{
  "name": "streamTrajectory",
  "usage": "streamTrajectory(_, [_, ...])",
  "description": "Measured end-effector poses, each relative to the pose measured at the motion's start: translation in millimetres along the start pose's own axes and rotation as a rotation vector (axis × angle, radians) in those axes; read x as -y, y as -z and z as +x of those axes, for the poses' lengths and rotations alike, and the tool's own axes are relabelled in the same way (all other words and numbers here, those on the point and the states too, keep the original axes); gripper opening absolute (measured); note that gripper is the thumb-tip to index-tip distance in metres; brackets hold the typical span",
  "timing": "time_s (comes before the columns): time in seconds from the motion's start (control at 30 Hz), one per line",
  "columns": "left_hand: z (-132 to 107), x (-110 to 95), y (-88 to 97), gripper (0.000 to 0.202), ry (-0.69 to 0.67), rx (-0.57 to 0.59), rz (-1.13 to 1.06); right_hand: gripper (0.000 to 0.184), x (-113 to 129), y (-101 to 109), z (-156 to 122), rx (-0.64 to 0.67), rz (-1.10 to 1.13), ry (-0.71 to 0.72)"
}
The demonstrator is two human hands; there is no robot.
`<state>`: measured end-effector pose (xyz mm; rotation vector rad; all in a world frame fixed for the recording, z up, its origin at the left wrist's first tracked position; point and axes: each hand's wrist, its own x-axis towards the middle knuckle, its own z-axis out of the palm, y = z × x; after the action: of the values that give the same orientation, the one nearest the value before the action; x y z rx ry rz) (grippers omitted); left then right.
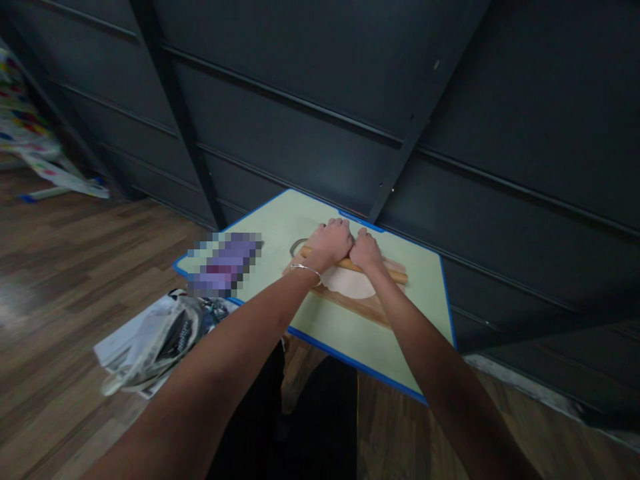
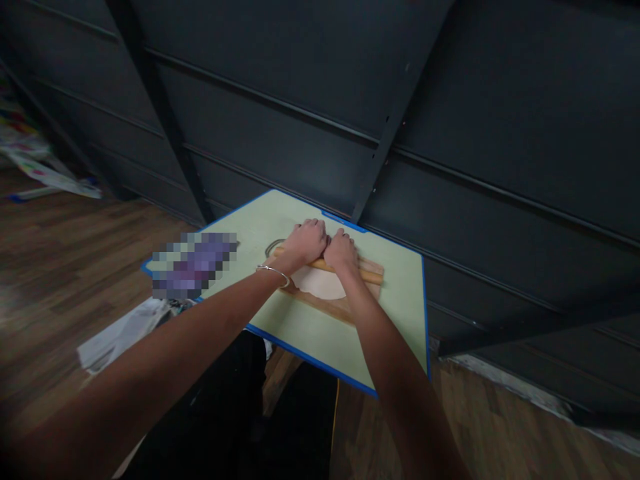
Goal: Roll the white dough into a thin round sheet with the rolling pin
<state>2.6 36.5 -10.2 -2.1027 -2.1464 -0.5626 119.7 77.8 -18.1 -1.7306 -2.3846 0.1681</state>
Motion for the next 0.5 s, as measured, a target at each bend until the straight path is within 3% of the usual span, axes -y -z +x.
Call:
streamTrajectory(0.23, [3.4,-3.6,7.5,0.033,-0.033,0.038,-0.007,0.047,-4.4,-7.9,13.0,0.005,0.005,0.012])
streamTrajectory(0.5, [16.2,-3.0,9.6,0.036,-0.054,0.082,0.010,0.040,-8.8,-15.3,33.1,-0.009,0.021,0.084])
